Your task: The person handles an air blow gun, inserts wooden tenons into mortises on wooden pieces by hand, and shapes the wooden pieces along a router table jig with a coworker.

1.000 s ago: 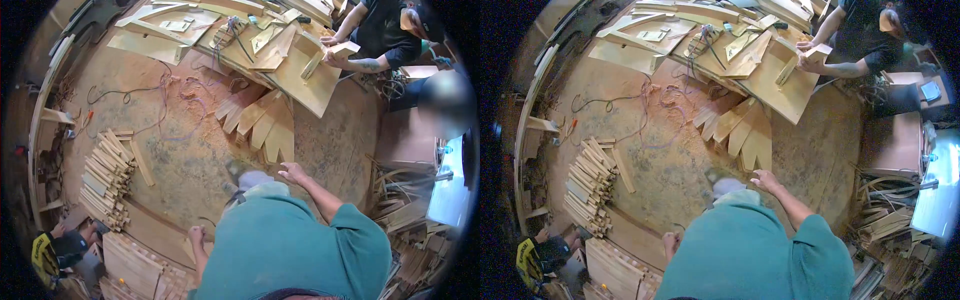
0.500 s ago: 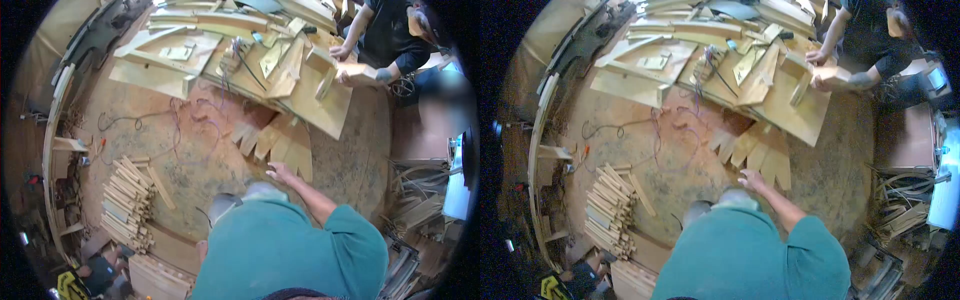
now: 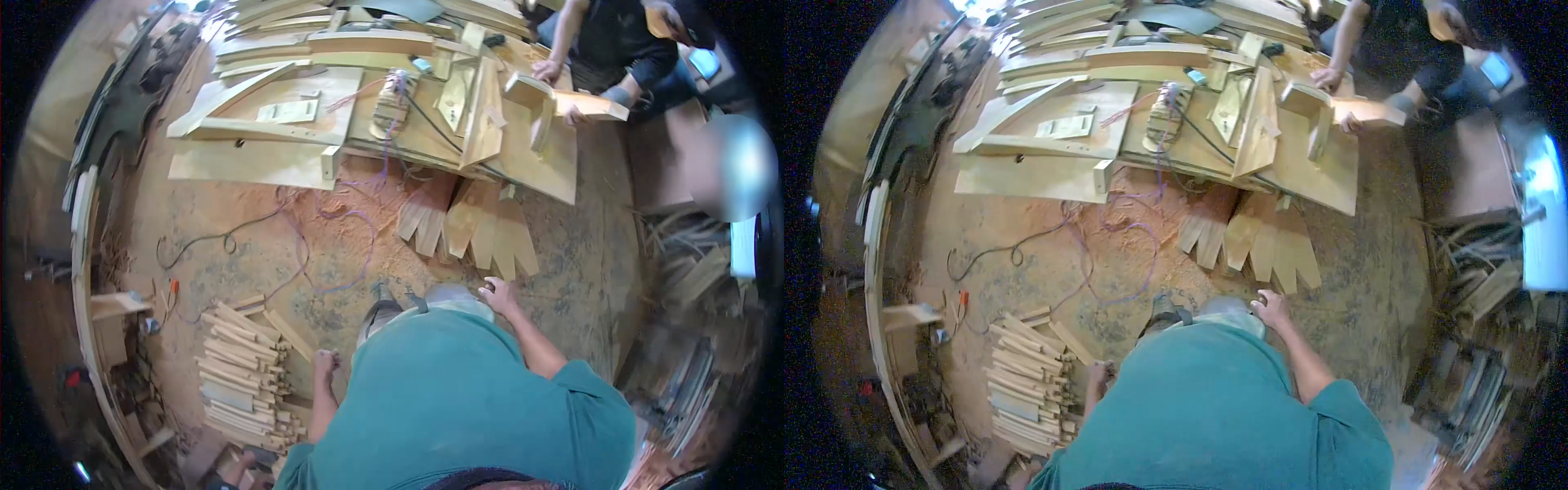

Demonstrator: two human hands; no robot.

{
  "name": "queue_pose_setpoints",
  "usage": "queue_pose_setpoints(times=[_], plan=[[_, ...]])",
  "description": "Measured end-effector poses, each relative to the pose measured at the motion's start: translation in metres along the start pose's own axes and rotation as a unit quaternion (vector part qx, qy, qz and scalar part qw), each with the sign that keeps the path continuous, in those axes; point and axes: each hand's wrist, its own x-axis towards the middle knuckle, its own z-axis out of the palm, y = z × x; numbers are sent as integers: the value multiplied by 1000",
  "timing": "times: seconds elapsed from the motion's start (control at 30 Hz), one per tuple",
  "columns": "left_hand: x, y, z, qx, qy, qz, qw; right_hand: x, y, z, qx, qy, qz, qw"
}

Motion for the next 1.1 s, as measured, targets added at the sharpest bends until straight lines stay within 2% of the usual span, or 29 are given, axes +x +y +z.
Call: queue_pose_setpoints(times=[0.03, 0.13, 0.23, 0.3, 0.37, 0.47, 0.53, 0.83, 0.93, 1.1], plan=[[2, 15, -3, -17, 6, 4, 1000, -5, -6, 0, 3, 4, 15, 1000], [7, 51, -5, 52, 7, -24, 998, -14, -11, 2, -2, 15, 41, 999], [11, 65, 7, 43, -12, -74, 996, -21, -1, 5, 11, 26, 51, 998], [8, 67, 14, 229, -46, 60, 970, -28, 9, 4, 18, 26, 67, 997], [0, 68, 23, 316, -30, 103, 943, -31, 19, 0, 17, 20, 93, 995], [-16, 75, 41, 339, 31, 73, 937, -34, 40, 0, 36, 11, 136, 990], [10, 47, 30, 399, 3, 98, 912, -35, 54, 5, 52, 15, 143, 988], [-39, 90, 48, 358, 35, 46, 932, -36, 72, 11, 84, -1, 156, 984], [11, 35, 34, 296, 13, 16, 955, -34, 70, 5, 95, 3, 163, 982], [2, 59, 47, 406, 20, 92, 909, -36, 72, -2, 94, -10, 187, 978]])
